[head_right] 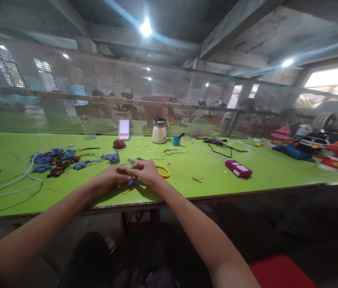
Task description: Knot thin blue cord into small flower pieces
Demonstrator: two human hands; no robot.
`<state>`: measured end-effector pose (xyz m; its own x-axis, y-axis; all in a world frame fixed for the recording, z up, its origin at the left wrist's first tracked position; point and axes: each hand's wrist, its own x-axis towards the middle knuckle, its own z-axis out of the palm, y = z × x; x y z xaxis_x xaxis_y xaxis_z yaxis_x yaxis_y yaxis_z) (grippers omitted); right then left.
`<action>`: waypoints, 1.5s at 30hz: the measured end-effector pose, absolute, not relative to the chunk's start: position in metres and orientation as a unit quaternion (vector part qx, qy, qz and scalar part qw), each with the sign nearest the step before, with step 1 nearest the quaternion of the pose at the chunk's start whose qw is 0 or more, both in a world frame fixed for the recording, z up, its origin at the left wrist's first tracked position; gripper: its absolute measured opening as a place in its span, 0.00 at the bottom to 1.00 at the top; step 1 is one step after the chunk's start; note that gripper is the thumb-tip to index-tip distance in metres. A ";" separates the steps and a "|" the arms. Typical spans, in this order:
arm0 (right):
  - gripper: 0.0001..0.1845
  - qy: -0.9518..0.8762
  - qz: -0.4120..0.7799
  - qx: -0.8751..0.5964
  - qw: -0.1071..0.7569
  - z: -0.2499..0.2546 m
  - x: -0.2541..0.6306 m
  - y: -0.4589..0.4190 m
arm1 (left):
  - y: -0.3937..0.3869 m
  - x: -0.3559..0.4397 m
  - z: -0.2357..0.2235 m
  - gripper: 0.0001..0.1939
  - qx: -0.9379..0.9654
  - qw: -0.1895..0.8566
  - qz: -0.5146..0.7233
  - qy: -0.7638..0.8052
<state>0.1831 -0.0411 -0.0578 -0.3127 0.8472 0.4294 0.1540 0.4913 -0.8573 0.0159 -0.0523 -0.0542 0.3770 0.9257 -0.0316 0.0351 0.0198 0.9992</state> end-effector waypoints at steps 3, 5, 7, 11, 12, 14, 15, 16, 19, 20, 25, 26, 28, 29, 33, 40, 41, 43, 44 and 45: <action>0.09 -0.712 0.380 -0.348 0.477 -0.056 0.182 -0.042 | -0.052 0.014 -0.052 0.09 0.579 0.601 0.370 0.409; 0.09 -0.685 0.404 -0.353 0.492 -0.054 0.181 -0.043 | -0.050 0.013 -0.051 0.10 0.575 0.612 0.361 0.406; 0.10 -0.650 0.435 -0.354 0.513 -0.053 0.180 -0.043 | -0.049 0.012 -0.051 0.12 0.571 0.617 0.354 0.410; 0.12 -0.611 0.487 -0.346 0.520 -0.053 0.180 -0.043 | -0.044 0.009 -0.052 0.12 0.595 0.575 0.352 0.437; 0.13 -0.607 0.501 -0.342 0.514 -0.054 0.179 -0.043 | -0.043 0.008 -0.052 0.12 0.609 0.557 0.350 0.444; 0.13 -0.604 0.526 -0.335 0.497 -0.055 0.179 -0.044 | -0.042 0.007 -0.051 0.11 0.633 0.525 0.348 0.450; 0.13 -0.607 0.534 -0.332 0.486 -0.056 0.179 -0.044 | -0.042 0.006 -0.051 0.11 0.641 0.516 0.350 0.449; 0.14 -0.613 0.539 -0.330 0.474 -0.056 0.180 -0.045 | -0.043 0.007 -0.050 0.11 0.643 0.513 0.353 0.446; 0.14 -0.628 0.545 -0.329 0.448 -0.057 0.180 -0.047 | -0.047 0.009 -0.048 0.11 0.612 0.543 0.372 0.439; 0.14 -0.627 0.547 -0.329 0.446 -0.057 0.180 -0.047 | -0.049 0.010 -0.048 0.10 0.594 0.557 0.378 0.440; 0.09 -0.639 0.502 -0.346 0.469 -0.057 0.179 -0.046 | -0.053 0.011 -0.047 0.11 0.538 0.585 0.413 0.445; 0.07 -0.654 0.474 -0.353 0.473 -0.057 0.179 -0.046 | -0.052 0.011 -0.047 0.12 0.536 0.586 0.415 0.443; 0.04 -0.682 0.422 -0.362 0.475 -0.057 0.179 -0.046 | -0.052 0.011 -0.047 0.12 0.541 0.586 0.413 0.440; 0.03 -0.692 0.408 -0.364 0.472 -0.057 0.179 -0.046 | -0.053 0.012 -0.047 0.12 0.546 0.583 0.409 0.442; 0.03 -0.682 0.420 -0.367 0.473 -0.055 0.180 -0.047 | -0.056 0.017 -0.047 0.13 0.575 0.549 0.385 0.469; 0.04 -0.684 0.397 -0.349 0.502 -0.056 0.181 -0.047 | -0.057 0.019 -0.050 0.12 0.616 0.522 0.362 0.466; 0.05 -0.686 0.393 -0.341 0.509 -0.057 0.181 -0.047 | -0.057 0.018 -0.049 0.12 0.616 0.522 0.361 0.466; 0.06 -0.693 0.387 -0.324 0.515 -0.058 0.180 -0.047 | -0.057 0.018 -0.048 0.11 0.617 0.524 0.359 0.465; 0.06 -0.699 0.384 -0.317 0.513 -0.058 0.180 -0.046 | -0.058 0.018 -0.048 0.11 0.620 0.523 0.358 0.463; 0.06 -0.705 0.382 -0.311 0.510 -0.058 0.180 -0.046 | -0.059 0.018 -0.047 0.10 0.625 0.519 0.356 0.461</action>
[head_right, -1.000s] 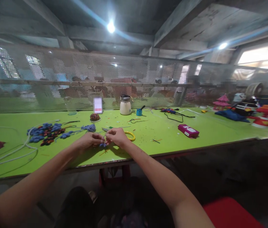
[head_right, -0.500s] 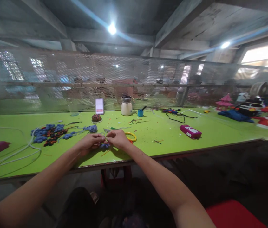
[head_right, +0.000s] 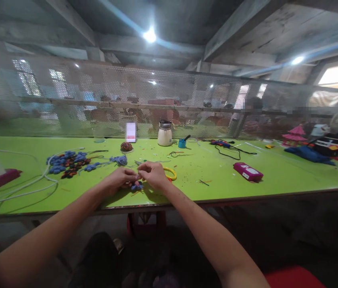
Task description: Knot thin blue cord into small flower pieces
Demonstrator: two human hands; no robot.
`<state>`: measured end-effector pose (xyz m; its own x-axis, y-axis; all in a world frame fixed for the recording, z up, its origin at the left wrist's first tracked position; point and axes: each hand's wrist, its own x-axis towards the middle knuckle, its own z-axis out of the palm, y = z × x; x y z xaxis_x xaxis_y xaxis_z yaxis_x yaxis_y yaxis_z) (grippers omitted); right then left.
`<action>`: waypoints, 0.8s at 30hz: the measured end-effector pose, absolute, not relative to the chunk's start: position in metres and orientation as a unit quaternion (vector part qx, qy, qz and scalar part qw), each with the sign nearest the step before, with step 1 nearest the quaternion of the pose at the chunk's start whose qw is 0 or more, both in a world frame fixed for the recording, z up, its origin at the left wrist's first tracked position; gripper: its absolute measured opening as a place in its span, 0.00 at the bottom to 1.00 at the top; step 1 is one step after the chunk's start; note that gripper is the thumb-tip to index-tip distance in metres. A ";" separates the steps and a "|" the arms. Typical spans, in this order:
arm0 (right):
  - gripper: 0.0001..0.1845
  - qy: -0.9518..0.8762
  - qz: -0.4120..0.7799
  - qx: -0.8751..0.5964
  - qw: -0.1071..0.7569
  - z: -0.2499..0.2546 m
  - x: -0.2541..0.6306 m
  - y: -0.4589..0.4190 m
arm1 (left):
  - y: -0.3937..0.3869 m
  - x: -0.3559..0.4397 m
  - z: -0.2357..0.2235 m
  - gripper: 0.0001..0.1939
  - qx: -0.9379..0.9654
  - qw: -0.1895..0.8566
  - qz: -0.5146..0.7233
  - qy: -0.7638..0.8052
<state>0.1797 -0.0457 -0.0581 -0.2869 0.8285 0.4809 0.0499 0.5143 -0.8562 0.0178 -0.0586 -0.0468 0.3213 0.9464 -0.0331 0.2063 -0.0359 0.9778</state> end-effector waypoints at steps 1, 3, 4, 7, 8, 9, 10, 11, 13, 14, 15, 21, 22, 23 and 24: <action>0.05 -0.711 0.380 -0.309 0.505 -0.058 0.179 -0.045 | -0.059 0.018 -0.046 0.09 0.634 0.515 0.353 0.457; 0.05 -0.719 0.378 -0.312 0.493 -0.057 0.178 -0.043 | -0.061 0.019 -0.044 0.07 0.649 0.508 0.347 0.447; 0.05 -0.721 0.379 -0.315 0.487 -0.056 0.178 -0.042 | -0.062 0.019 -0.043 0.06 0.654 0.507 0.346 0.443; 0.06 -0.724 0.381 -0.319 0.478 -0.054 0.176 -0.041 | -0.063 0.019 -0.042 0.04 0.656 0.510 0.344 0.437; 0.06 -0.725 0.379 -0.316 0.480 -0.053 0.176 -0.041 | -0.063 0.019 -0.042 0.05 0.657 0.508 0.343 0.438; 0.06 -0.728 0.376 -0.312 0.481 -0.052 0.175 -0.042 | -0.063 0.020 -0.042 0.05 0.660 0.506 0.342 0.437; 0.06 -0.731 0.372 -0.305 0.483 -0.051 0.175 -0.043 | -0.063 0.020 -0.042 0.05 0.662 0.504 0.342 0.437; 0.07 -0.735 0.368 -0.295 0.487 -0.049 0.175 -0.044 | -0.064 0.020 -0.043 0.06 0.664 0.501 0.343 0.436; 0.10 -0.737 0.359 -0.270 0.505 -0.046 0.176 -0.046 | -0.064 0.019 -0.044 0.08 0.668 0.501 0.341 0.431; 0.13 -0.734 0.350 -0.261 0.521 -0.045 0.177 -0.047 | -0.064 0.019 -0.045 0.10 0.670 0.503 0.340 0.427; 0.14 -0.730 0.336 -0.258 0.537 -0.044 0.179 -0.047 | -0.063 0.018 -0.045 0.12 0.671 0.506 0.338 0.422; 0.09 -0.794 0.261 -0.345 0.427 -0.049 0.192 -0.043 | -0.063 0.014 -0.048 0.14 0.660 0.531 0.347 0.403; 0.09 -0.807 0.256 -0.352 0.399 -0.050 0.192 -0.043 | -0.063 0.014 -0.047 0.14 0.656 0.533 0.350 0.404; 0.08 -0.815 0.245 -0.357 0.385 -0.050 0.192 -0.045 | -0.064 0.013 -0.047 0.14 0.652 0.535 0.353 0.405; 0.07 -0.819 0.229 -0.361 0.384 -0.050 0.192 -0.046 | -0.064 0.013 -0.047 0.14 0.647 0.538 0.356 0.406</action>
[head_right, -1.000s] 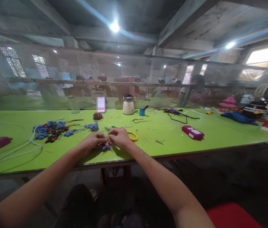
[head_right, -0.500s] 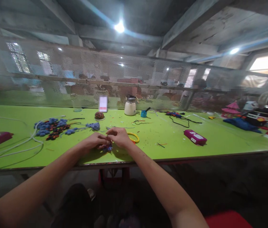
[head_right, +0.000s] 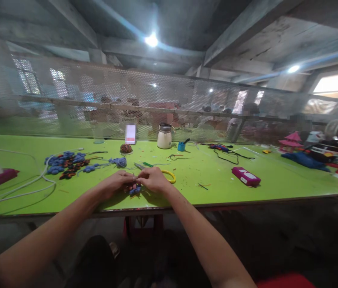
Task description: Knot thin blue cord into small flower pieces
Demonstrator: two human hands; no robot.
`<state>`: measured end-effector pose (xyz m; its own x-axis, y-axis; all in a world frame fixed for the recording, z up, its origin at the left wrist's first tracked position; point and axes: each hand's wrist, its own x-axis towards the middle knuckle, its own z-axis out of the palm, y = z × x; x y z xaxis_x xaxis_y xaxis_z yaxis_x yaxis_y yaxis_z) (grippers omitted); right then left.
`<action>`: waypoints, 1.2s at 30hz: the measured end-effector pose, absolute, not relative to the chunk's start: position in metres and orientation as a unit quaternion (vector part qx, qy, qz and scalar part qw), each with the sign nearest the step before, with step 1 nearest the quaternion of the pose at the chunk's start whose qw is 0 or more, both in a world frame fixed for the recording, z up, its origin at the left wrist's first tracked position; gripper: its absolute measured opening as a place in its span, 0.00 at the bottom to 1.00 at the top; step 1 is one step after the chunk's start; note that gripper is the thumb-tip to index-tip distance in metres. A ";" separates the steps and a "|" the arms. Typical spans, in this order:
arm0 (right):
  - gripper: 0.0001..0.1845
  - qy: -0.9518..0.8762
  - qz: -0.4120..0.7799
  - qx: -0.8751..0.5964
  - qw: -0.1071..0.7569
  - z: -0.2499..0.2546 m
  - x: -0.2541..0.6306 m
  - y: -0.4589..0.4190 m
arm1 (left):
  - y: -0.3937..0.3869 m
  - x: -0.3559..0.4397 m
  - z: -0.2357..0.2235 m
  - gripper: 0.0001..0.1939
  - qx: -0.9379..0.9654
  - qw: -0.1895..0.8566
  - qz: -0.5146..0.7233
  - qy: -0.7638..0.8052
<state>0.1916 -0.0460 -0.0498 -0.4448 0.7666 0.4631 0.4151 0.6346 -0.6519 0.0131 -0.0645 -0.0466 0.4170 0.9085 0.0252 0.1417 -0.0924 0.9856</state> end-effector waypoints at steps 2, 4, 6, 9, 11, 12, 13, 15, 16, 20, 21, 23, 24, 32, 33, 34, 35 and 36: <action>0.06 -0.817 0.192 -0.362 0.406 -0.048 0.190 -0.050 | -0.066 0.013 -0.046 0.13 0.638 0.544 0.364 0.405; 0.06 -0.818 0.185 -0.348 0.418 -0.047 0.188 -0.053 | -0.067 0.013 -0.047 0.14 0.644 0.533 0.363 0.412; 0.06 -0.818 0.200 -0.340 0.418 -0.049 0.186 -0.054 | -0.065 0.012 -0.050 0.14 0.648 0.526 0.360 0.416; 0.05 -0.842 0.206 -0.306 0.392 -0.054 0.185 -0.054 | -0.059 0.011 -0.056 0.09 0.628 0.545 0.378 0.408; 0.06 -0.861 0.183 -0.292 0.375 -0.055 0.185 -0.055 | -0.056 0.011 -0.058 0.06 0.610 0.555 0.393 0.407; 0.07 -0.868 0.165 -0.289 0.369 -0.054 0.185 -0.055 | -0.056 0.011 -0.058 0.06 0.607 0.558 0.395 0.405; 0.08 -0.873 0.147 -0.288 0.366 -0.054 0.185 -0.056 | -0.056 0.011 -0.058 0.06 0.607 0.558 0.396 0.403; 0.10 -0.879 0.126 -0.285 0.360 -0.052 0.186 -0.056 | -0.058 0.011 -0.057 0.05 0.617 0.552 0.392 0.401; 0.11 -0.881 0.125 -0.282 0.358 -0.052 0.186 -0.056 | -0.058 0.012 -0.057 0.05 0.623 0.545 0.390 0.404; 0.13 -0.881 0.148 -0.289 0.344 -0.053 0.187 -0.054 | -0.058 0.014 -0.056 0.04 0.639 0.485 0.379 0.462; 0.14 -0.879 0.152 -0.296 0.342 -0.053 0.187 -0.053 | -0.057 0.015 -0.056 0.04 0.645 0.461 0.381 0.475; 0.14 -0.873 0.155 -0.315 0.339 -0.054 0.186 -0.053 | -0.056 0.016 -0.057 0.04 0.676 0.401 0.388 0.482; 0.13 -0.869 0.157 -0.325 0.339 -0.054 0.186 -0.053 | -0.056 0.017 -0.057 0.04 0.699 0.360 0.392 0.477; 0.06 -0.852 0.200 -0.372 0.309 -0.060 0.184 -0.047 | -0.073 0.032 -0.057 0.09 0.814 -0.046 0.303 0.493; 0.06 -0.850 0.207 -0.374 0.309 -0.060 0.184 -0.046 | -0.074 0.033 -0.057 0.09 0.820 -0.060 0.289 0.491; 0.05 -0.847 0.214 -0.373 0.313 -0.059 0.184 -0.046 | -0.074 0.034 -0.057 0.09 0.824 -0.067 0.277 0.491; 0.05 -0.844 0.220 -0.372 0.317 -0.059 0.183 -0.046 | -0.074 0.035 -0.057 0.09 0.827 -0.067 0.265 0.492; 0.05 -0.840 0.227 -0.372 0.323 -0.058 0.183 -0.046 | -0.073 0.035 -0.058 0.09 0.828 -0.066 0.255 0.495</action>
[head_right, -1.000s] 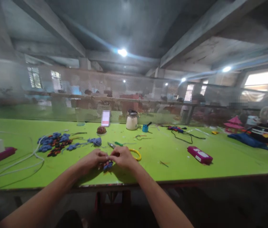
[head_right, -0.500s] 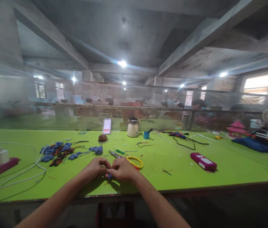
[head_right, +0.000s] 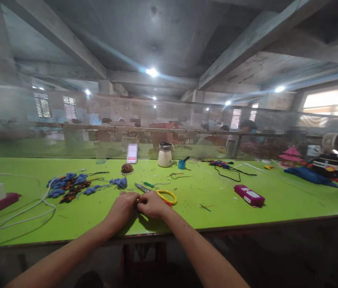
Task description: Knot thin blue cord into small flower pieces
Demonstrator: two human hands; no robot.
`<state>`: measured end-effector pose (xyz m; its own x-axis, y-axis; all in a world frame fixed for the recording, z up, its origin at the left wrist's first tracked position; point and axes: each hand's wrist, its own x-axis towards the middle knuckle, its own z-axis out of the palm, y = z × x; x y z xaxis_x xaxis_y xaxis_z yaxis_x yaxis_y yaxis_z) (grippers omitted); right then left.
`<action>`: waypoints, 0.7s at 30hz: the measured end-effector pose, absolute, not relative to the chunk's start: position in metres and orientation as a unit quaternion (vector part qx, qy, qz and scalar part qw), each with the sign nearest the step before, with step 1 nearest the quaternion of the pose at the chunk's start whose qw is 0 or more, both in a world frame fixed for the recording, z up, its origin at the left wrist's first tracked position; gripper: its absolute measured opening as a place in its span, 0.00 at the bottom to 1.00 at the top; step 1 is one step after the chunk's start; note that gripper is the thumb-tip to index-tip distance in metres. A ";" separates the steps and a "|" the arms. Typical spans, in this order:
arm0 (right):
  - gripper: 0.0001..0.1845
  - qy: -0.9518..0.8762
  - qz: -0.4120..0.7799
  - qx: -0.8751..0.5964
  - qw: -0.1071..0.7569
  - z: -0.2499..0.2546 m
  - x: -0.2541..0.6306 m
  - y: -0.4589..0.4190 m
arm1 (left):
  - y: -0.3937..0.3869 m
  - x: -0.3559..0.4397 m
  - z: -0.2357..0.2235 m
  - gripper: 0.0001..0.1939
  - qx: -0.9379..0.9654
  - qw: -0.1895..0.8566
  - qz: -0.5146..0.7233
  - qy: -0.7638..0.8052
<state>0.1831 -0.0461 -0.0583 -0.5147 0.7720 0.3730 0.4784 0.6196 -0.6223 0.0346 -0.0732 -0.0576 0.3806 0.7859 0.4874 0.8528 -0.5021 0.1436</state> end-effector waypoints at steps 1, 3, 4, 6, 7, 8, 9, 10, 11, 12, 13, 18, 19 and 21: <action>0.06 -0.835 0.236 -0.374 0.328 -0.058 0.183 -0.046 | -0.073 0.035 -0.058 0.09 -0.829 0.065 -0.246 -0.499; 0.06 -0.823 0.255 -0.382 0.336 -0.057 0.182 -0.046 | -0.071 0.034 -0.058 0.09 -0.827 0.074 -0.233 -0.506; 0.07 -0.817 0.264 -0.386 0.339 -0.057 0.181 -0.046 | -0.071 0.034 -0.058 0.09 -0.826 0.081 -0.228 -0.509; 0.07 -0.803 0.286 -0.391 0.346 -0.059 0.179 -0.045 | -0.070 0.034 -0.059 0.10 -0.823 0.093 -0.227 -0.512; 0.07 -0.792 0.304 -0.393 0.353 -0.059 0.178 -0.045 | -0.069 0.034 -0.059 0.09 -0.823 0.095 -0.230 -0.511; 0.06 -0.776 0.328 -0.396 0.365 -0.060 0.177 -0.044 | -0.069 0.034 -0.060 0.09 -0.822 0.098 -0.235 -0.510; 0.05 -0.756 0.355 -0.399 0.379 -0.061 0.176 -0.043 | -0.068 0.033 -0.060 0.08 -0.822 0.100 -0.239 -0.507; 0.06 -0.734 0.381 -0.402 0.395 -0.061 0.175 -0.042 | -0.068 0.033 -0.061 0.08 -0.822 0.103 -0.243 -0.505; 0.09 -0.714 0.402 -0.403 0.407 -0.061 0.175 -0.042 | -0.068 0.032 -0.062 0.07 -0.821 0.108 -0.245 -0.504; 0.12 -0.701 0.418 -0.402 0.415 -0.061 0.174 -0.041 | -0.068 0.031 -0.062 0.08 -0.820 0.111 -0.248 -0.503; 0.15 -0.697 0.429 -0.398 0.414 -0.061 0.174 -0.040 | -0.068 0.030 -0.063 0.09 -0.819 0.115 -0.251 -0.503; 0.12 -0.748 0.398 -0.382 0.368 -0.059 0.178 -0.039 | -0.070 0.027 -0.065 0.10 -0.816 0.113 -0.278 -0.495; 0.12 -0.757 0.385 -0.384 0.363 -0.059 0.178 -0.039 | -0.070 0.026 -0.065 0.09 -0.817 0.113 -0.280 -0.491; 0.11 -0.768 0.364 -0.387 0.358 -0.058 0.180 -0.040 | -0.070 0.025 -0.065 0.08 -0.820 0.113 -0.282 -0.485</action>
